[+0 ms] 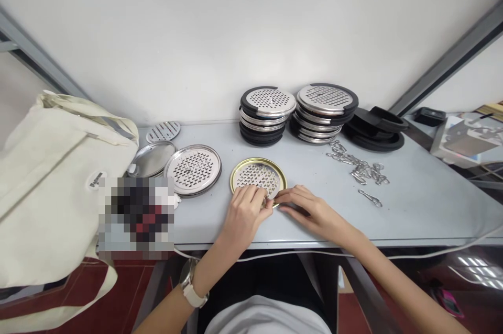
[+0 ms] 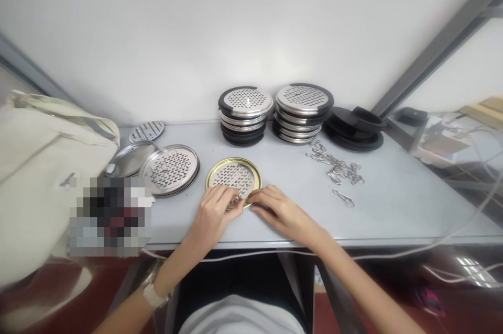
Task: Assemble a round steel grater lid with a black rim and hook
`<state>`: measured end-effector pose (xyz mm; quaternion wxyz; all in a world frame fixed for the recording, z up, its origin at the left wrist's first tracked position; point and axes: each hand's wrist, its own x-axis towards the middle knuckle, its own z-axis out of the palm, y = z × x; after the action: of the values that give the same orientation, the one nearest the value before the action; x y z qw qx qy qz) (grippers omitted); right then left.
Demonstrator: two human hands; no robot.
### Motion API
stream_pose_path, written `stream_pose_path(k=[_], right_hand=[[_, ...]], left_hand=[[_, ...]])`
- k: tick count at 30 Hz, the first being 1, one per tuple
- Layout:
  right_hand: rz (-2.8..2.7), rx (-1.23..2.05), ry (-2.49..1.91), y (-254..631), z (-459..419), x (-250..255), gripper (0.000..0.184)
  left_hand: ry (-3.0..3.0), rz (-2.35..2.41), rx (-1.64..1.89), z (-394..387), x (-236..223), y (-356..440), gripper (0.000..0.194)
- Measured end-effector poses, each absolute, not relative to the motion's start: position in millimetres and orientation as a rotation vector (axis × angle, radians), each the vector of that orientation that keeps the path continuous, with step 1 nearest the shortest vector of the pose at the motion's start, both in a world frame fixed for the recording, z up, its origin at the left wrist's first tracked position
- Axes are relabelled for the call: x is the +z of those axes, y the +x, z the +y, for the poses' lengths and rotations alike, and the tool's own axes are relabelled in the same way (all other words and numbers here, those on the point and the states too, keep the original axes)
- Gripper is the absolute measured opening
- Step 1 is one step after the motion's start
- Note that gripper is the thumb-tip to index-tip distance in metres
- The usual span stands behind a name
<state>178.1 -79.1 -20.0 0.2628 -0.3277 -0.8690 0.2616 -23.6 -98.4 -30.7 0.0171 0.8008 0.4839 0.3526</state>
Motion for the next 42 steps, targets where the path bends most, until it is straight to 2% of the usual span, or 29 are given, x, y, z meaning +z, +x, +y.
stream_pose_path(k=[14,42], right_hand=[[-2.466,0.536,-0.884,176,-69,-22,0.015],[-2.506,0.554,-0.835,175,-72,-28,0.021]], left_hand=[[2.481,1.493,1.131,-98,-28,-25,0.007],[2.452,1.495,1.121,-99,-29,-26,0.006]])
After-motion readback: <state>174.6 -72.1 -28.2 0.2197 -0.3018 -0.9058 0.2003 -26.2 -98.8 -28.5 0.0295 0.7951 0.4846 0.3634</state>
